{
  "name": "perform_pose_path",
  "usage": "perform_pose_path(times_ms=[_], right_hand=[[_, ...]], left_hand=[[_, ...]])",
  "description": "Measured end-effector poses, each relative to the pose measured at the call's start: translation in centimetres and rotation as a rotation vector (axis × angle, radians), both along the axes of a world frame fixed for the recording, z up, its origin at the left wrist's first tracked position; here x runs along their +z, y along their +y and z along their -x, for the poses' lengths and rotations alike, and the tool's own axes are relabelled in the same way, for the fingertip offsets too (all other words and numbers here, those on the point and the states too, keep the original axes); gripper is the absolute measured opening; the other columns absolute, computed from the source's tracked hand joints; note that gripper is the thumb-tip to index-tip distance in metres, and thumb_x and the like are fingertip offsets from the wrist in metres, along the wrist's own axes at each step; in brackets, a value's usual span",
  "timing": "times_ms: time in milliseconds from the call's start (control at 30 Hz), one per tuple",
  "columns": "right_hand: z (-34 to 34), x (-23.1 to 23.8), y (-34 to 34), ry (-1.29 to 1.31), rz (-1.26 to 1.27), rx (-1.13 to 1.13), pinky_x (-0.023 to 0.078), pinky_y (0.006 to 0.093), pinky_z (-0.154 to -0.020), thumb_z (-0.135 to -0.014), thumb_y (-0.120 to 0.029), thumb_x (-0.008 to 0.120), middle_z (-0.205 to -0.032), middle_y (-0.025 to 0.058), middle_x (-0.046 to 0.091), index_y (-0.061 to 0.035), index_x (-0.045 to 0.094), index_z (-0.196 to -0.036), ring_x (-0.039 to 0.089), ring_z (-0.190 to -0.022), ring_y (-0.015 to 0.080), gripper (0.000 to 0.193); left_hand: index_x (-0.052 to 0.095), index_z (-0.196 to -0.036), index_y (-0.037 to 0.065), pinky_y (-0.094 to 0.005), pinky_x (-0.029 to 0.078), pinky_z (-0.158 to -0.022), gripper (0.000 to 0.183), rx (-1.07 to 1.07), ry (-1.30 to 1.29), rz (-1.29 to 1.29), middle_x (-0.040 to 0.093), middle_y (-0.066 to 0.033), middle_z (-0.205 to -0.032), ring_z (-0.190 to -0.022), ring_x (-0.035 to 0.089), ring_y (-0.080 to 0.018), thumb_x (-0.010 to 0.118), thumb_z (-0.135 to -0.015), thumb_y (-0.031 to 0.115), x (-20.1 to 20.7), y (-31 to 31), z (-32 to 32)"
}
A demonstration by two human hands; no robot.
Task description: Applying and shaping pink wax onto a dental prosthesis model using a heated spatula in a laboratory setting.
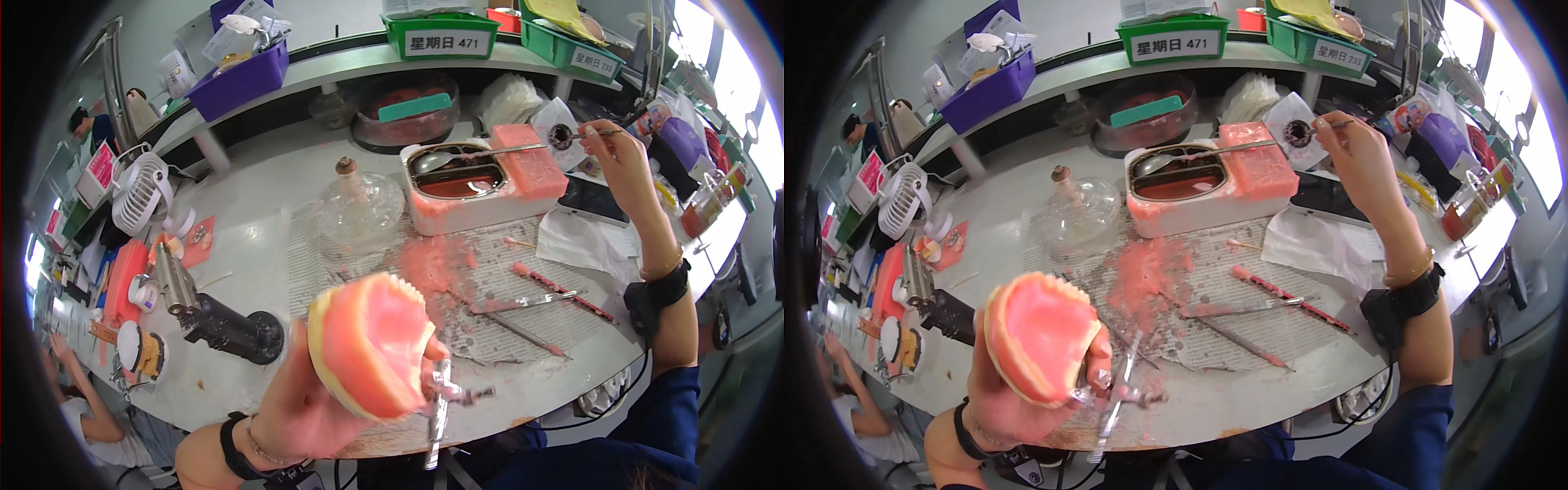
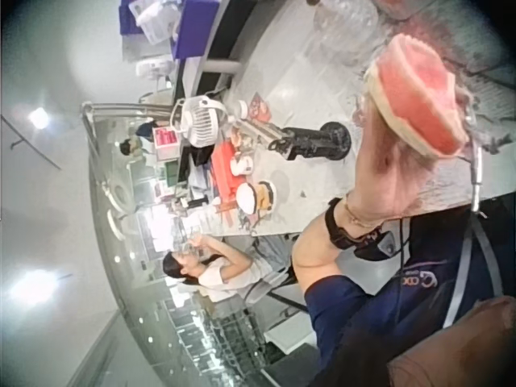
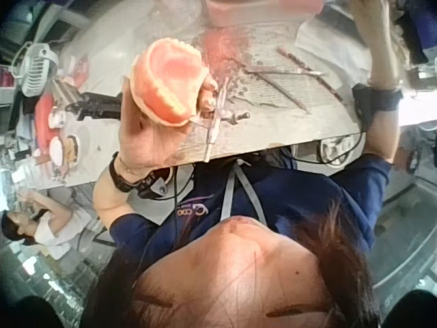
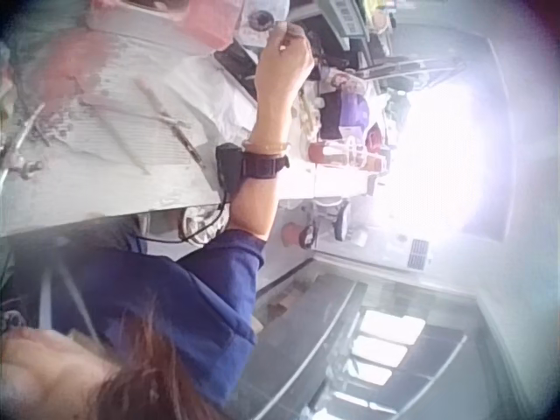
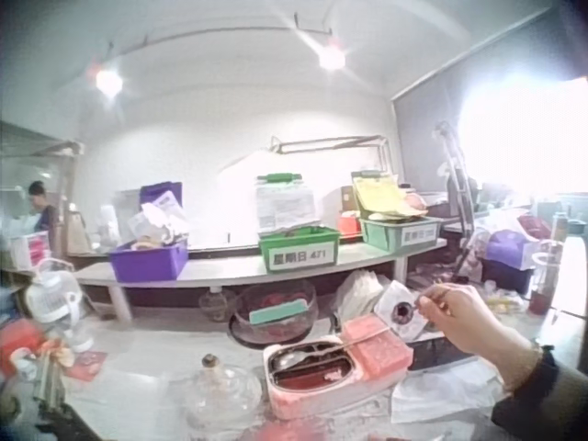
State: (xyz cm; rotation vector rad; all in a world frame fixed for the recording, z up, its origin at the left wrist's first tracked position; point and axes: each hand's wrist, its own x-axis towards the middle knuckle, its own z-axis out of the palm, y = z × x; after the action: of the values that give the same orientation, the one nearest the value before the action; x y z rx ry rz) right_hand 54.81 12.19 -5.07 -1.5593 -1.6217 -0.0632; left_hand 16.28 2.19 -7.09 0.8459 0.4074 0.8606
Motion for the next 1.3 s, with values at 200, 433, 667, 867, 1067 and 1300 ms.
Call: perform_pose_path(times_ms=[200, 433, 667, 867, 1067, 1300], right_hand=[[-0.1, -0.3, -0.1, -0.112, 0.017, -0.03, 0.047, 0.03, -0.071, -0.094, -0.025, 0.047, -0.086, 0.0158, 0.065, 0.0025, 0.061, -0.1, 0.063, -0.077, 0.0238, 0.031], [-0.1, -0.9, 0.3, -0.068, 0.002, -0.018, 0.048, 0.0293, -0.067, -0.093, -0.024, 0.049, -0.084, 0.0145, 0.066, 0.0013, 0.06, -0.099, 0.062, -0.073, 0.0182, 0.028], [0.6, -0.8, 0.0, -0.082, 0.011, -0.016, 0.046, 0.0277, -0.063, -0.093, -0.023, 0.051, -0.077, 0.0113, 0.063, 0.0007, 0.059, -0.097, 0.057, -0.066, 0.0154, 0.026], [0.8, -0.5, -0.5, -0.087, 0.045, -0.042, 0.045, 0.0268, -0.063, -0.093, -0.022, 0.05, -0.076, 0.0107, 0.061, 0.0005, 0.059, -0.096, 0.055, -0.063, 0.0142, 0.025], [6.5, 1.5, -4.2, -0.127, -0.344, 0.147, 0.044, 0.0218, -0.066, -0.095, -0.017, 0.046, -0.08, 0.0102, 0.061, 0.0057, 0.058, -0.094, 0.056, -0.068, 0.0121, 0.026], [11.4, 2.2, -10.6, -0.569, -0.484, 0.976, 0.043, 0.0234, -0.06, -0.094, -0.042, 0.047, -0.085, 0.0026, 0.062, -0.0145, 0.062, -0.091, 0.056, -0.072, 0.0134, 0.031]], left_hand=[[0.04, -0.125, -0.001, -0.0379, 0.047, -0.066, 0.095, -0.14, -0.207, 0.081, 0.051, -0.0201, -0.106, -0.081, 0.054, -0.0258, 0.053, -0.07, 0.076, 0.1, 0.5, -0.5], [0.032, -0.134, 0.005, -0.0307, 0.043, -0.078, 0.083, -0.228, 0.004, 0.063, 0.055, -0.0195, -0.111, -0.105, 0.052, -0.0221, 0.08, -0.071, 0.032, 0.2, 0.2, 0.3], [0.027, -0.137, 0.002, -0.0336, 0.051, -0.077, 0.091, -0.23, 0.163, -0.013, 0.04, -0.0253, -0.131, -0.116, 0.051, -0.0339, 0.072, -0.072, 0.049, 0.9, 0.2, -0.3], [0.021, -0.14, 0.007, -0.035, 0.047, -0.088, 0.072, -0.314, -0.04, 0.044, 0.037, -0.0181, -0.138, -0.122, 0.046, -0.0324, 0.065, -0.086, 0.026, -0.1, 0.4, 0.0], [0.023, -0.139, 0.0, -0.0388, 0.051, -0.077, 0.078, -0.181, 0.042, 0.038, 0.035, -0.0294, -0.133, -0.12, 0.045, -0.0415, 0.067, -0.082, 0.031, -0.1, -0.2, -0.4], [0.006, -0.142, 0.01, -0.0412, 0.042, -0.095, 0.07, -0.307, -0.051, -0.031, 0.038, -0.0184, -0.135, -0.124, 0.044, -0.0364, 0.055, -0.092, 0.018, -1.2, 0.4, 0.0]])
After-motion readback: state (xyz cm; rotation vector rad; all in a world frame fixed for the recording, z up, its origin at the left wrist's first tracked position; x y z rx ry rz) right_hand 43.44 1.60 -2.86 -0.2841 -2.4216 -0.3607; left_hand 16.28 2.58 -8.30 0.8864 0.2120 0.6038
